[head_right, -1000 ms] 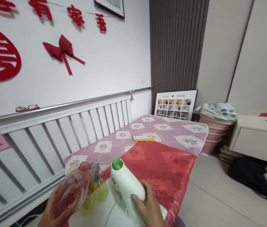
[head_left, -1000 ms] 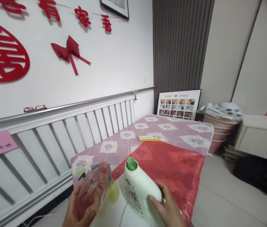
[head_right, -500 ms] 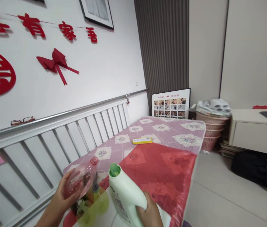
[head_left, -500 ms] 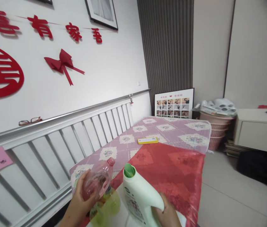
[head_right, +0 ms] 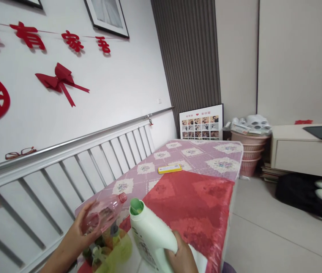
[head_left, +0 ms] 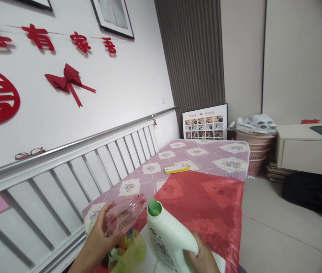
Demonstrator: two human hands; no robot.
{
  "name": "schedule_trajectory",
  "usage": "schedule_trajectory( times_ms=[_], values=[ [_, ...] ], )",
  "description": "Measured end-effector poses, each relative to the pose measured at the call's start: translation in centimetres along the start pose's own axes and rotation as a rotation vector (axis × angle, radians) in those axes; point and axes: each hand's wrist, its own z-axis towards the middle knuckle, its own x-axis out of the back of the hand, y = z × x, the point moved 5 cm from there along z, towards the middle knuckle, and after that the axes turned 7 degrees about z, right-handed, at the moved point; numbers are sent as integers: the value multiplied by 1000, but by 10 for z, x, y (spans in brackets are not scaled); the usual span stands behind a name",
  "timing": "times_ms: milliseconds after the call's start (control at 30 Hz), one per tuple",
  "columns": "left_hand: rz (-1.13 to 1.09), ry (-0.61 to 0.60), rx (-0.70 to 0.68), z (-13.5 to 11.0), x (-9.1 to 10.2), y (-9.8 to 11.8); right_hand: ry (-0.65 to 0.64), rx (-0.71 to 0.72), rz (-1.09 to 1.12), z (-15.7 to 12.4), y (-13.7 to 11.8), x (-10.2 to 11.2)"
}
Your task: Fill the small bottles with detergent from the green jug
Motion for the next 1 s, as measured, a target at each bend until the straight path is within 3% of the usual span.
schedule_trajectory(
  times_ms=[200, 1000],
  values=[
    [126, -46, -85, 2, 3, 9, -4, -22, -1, -2, -1, 2],
    [123, -150, -80, 23, 1, 3, -55, -3, -57, -4, 11, -5]
  ],
)
